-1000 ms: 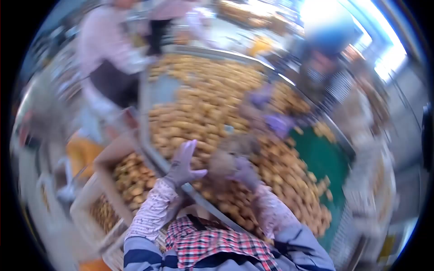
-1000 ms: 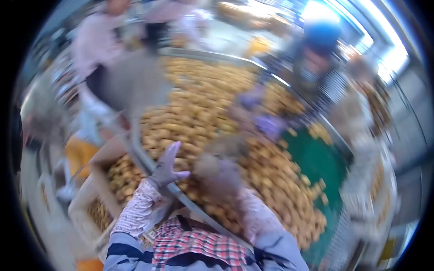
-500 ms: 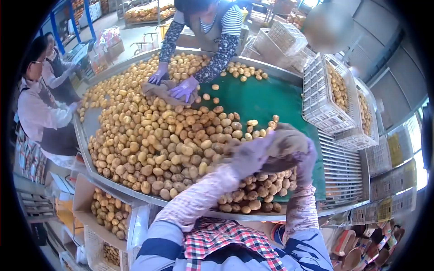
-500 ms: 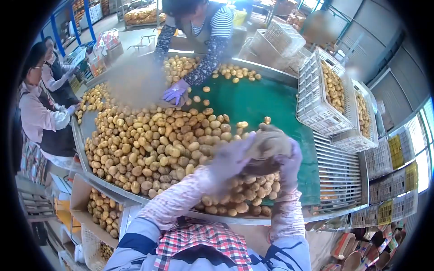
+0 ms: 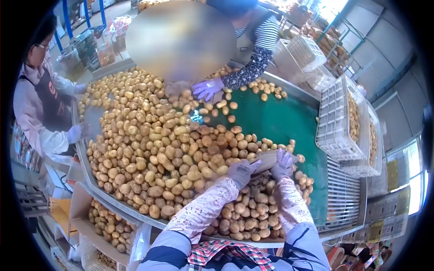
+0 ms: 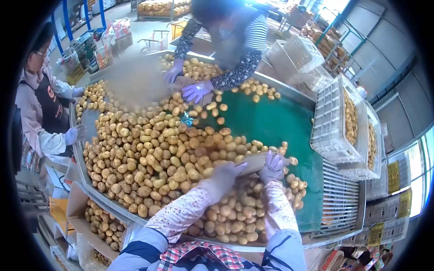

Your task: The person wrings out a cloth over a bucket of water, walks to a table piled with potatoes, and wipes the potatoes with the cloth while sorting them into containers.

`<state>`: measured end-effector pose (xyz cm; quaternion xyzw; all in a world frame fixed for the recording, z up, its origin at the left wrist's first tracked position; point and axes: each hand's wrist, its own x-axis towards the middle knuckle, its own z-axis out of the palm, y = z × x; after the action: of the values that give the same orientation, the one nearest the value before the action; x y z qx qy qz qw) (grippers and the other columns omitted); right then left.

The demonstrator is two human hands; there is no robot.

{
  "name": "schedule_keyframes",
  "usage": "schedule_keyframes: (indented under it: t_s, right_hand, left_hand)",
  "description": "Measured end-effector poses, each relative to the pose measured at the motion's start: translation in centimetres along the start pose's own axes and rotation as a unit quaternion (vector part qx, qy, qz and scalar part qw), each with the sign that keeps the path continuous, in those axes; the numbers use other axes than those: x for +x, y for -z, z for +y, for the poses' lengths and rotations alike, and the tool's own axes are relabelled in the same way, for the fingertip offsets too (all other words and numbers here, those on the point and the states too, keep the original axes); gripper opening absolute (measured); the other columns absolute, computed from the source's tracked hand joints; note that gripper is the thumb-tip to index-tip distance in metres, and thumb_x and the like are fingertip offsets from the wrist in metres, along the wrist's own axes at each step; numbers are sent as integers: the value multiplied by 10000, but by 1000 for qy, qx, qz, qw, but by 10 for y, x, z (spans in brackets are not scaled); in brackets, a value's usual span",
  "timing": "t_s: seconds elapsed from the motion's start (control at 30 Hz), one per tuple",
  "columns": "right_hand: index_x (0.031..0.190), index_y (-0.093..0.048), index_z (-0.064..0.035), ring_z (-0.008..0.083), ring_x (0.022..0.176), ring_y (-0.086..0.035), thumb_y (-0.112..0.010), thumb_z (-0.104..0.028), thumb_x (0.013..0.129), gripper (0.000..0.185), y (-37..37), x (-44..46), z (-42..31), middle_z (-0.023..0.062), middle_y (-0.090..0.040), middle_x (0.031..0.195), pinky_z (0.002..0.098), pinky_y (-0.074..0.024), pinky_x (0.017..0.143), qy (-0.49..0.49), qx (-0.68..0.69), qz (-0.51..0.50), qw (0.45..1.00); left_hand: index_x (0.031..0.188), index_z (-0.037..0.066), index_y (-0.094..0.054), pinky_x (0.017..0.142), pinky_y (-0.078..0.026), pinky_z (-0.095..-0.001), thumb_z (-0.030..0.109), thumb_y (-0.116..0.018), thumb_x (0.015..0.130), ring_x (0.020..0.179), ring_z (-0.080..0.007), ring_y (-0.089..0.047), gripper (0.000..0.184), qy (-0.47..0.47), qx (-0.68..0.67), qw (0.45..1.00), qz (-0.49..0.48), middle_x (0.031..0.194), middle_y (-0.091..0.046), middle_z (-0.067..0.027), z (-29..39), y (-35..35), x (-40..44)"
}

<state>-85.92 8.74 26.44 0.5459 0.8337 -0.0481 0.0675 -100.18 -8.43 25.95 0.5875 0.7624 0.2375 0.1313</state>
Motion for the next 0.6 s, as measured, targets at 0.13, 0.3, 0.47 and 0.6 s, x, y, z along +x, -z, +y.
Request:
schedule_keyframes:
  t_s: [0.13, 0.3, 0.47, 0.6]
  right_hand:
    - [1579, -122, -191, 469, 1449, -179, -600, -310, 837, 891, -32, 48, -139, 253, -170, 1576, 650, -252, 1096, 161, 4, 25, 987]
    - [1435, -370, -80, 469, 1444, -171, -540, -310, 877, 627, -54, 73, -307, 257, -259, 1506, 640, -264, 1098, 264, -1, -58, 963]
    - [1453, -379, -155, 501, 1464, -83, -538, -420, 870, 659, -37, 13, -387, 225, -153, 1589, 720, -120, 1109, 219, 127, -81, 964]
    - [1375, -474, -144, 515, 1442, -154, -622, -368, 799, 635, -19, -43, -389, 240, -255, 1547, 727, -231, 1055, 300, 120, -46, 945]
  left_hand:
    - [1436, 355, -468, 677, -527, -412, 119, -453, 966, 822, -284, -679, 526, 79, 79, 992, 54, 964, -640, -116, -116, 54, -34]
    - [1433, 311, -478, 684, -516, -473, 81, -498, 892, 766, -334, -643, 588, 127, 107, 981, 96, 859, -617, -149, -211, 132, -84]
    - [1448, 250, -493, 761, -491, -438, 82, -549, 814, 836, -341, -595, 658, 159, 29, 977, 141, 964, -604, -156, -264, 171, -134]
    - [1385, 137, -566, 898, -473, -409, -19, -489, 814, 972, -352, -608, 597, 175, -55, 963, 196, 1100, -652, -198, -259, 169, -182]
